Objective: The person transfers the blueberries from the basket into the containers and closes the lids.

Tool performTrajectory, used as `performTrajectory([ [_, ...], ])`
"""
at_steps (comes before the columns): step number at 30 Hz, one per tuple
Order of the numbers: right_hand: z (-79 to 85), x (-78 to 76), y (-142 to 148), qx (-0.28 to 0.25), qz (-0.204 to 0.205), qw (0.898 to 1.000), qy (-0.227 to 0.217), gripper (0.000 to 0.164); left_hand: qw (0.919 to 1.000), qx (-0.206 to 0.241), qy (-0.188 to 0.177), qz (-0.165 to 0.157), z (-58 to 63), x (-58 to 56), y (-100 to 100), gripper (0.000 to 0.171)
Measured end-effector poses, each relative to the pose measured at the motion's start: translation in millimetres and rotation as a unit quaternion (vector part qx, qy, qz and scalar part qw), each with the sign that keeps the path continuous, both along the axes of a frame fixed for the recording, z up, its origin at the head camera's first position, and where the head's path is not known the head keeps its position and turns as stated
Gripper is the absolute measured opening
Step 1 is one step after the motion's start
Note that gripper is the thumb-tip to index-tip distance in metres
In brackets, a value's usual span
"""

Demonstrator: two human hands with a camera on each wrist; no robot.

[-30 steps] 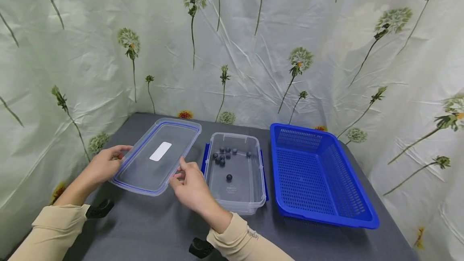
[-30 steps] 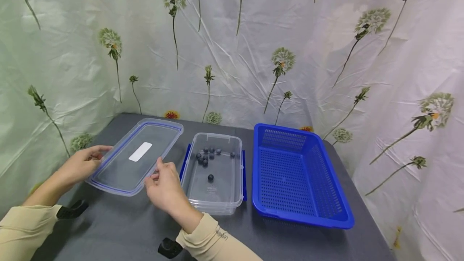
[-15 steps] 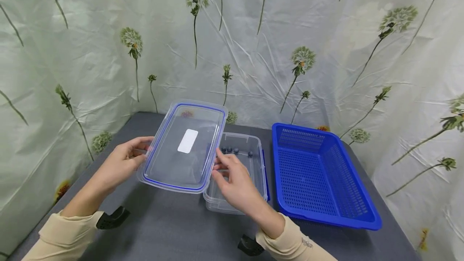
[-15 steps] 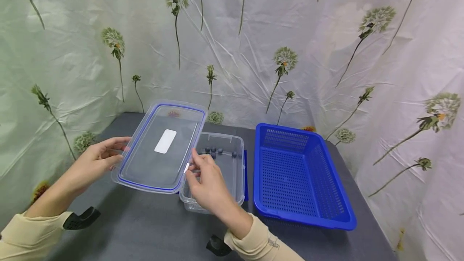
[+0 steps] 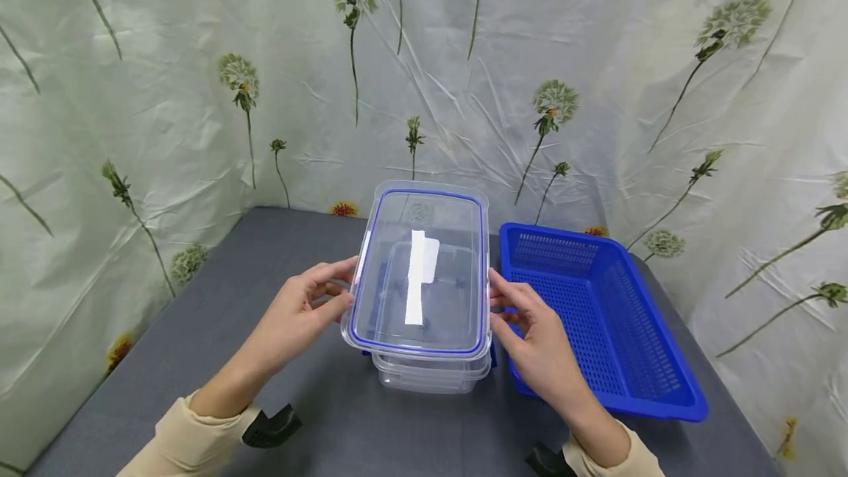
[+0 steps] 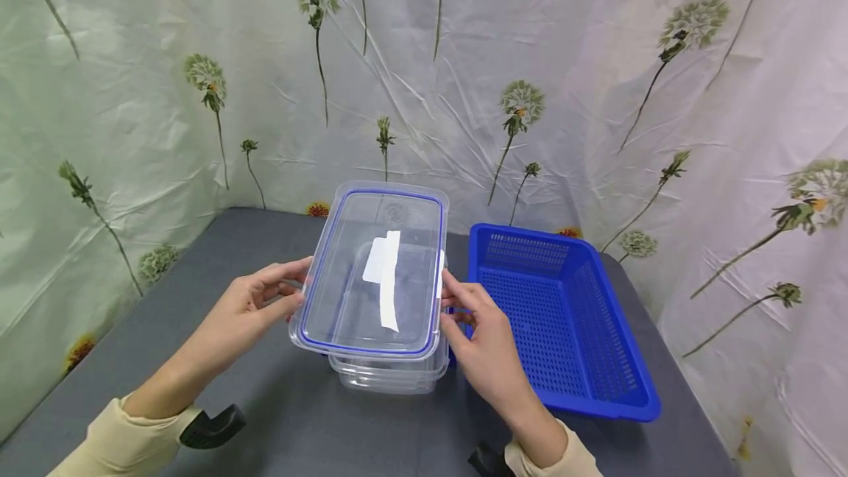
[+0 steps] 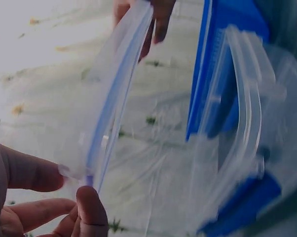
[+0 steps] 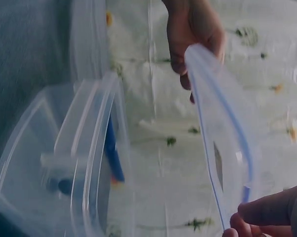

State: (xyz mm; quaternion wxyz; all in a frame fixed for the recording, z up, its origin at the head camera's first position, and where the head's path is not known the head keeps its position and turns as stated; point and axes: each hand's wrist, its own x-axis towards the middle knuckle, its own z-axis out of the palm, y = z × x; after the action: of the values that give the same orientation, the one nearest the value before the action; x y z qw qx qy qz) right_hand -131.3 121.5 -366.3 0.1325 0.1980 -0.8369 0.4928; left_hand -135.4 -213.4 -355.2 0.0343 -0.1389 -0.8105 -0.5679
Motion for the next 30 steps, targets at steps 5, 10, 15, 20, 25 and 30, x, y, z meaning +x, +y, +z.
performTrajectory([
  [5, -3.1, -3.4, 17, -0.040, -0.009, 0.999, 0.004, 0.058, 0.9996, 0.006, 0.020, -0.020, -7.7, -1.4, 20, 0.051],
  [10, -1.2, -8.9, 24, -0.073, -0.045, 0.996, -0.002, 0.054, 0.9979, 0.014, 0.047, -0.043, -11.1, -5.0, 31, 0.050],
  [15, 2.4, -15.5, 26, -0.104, -0.072, 0.992, -0.012, 0.047, 0.9938, 0.012, 0.089, -0.065, -12.0, -9.4, 38, 0.055],
  [20, 4.6, -24.4, 26, -0.123, -0.092, 0.988, -0.006, 0.036, 0.9883, -0.026, 0.136, -0.064, -11.6, -13.7, 41, 0.061],
  [25, 7.9, -36.8, 24, -0.127, -0.134, 0.983, 0.009, 0.021, 0.9717, -0.116, 0.202, -0.040, -11.9, -21.2, 45, 0.071],
  [30, 11.3, -48.8, 22, -0.135, -0.137, 0.981, 0.004, 0.027, 0.9595, -0.165, 0.228, -0.015, -13.6, -27.4, 51, 0.091],
])
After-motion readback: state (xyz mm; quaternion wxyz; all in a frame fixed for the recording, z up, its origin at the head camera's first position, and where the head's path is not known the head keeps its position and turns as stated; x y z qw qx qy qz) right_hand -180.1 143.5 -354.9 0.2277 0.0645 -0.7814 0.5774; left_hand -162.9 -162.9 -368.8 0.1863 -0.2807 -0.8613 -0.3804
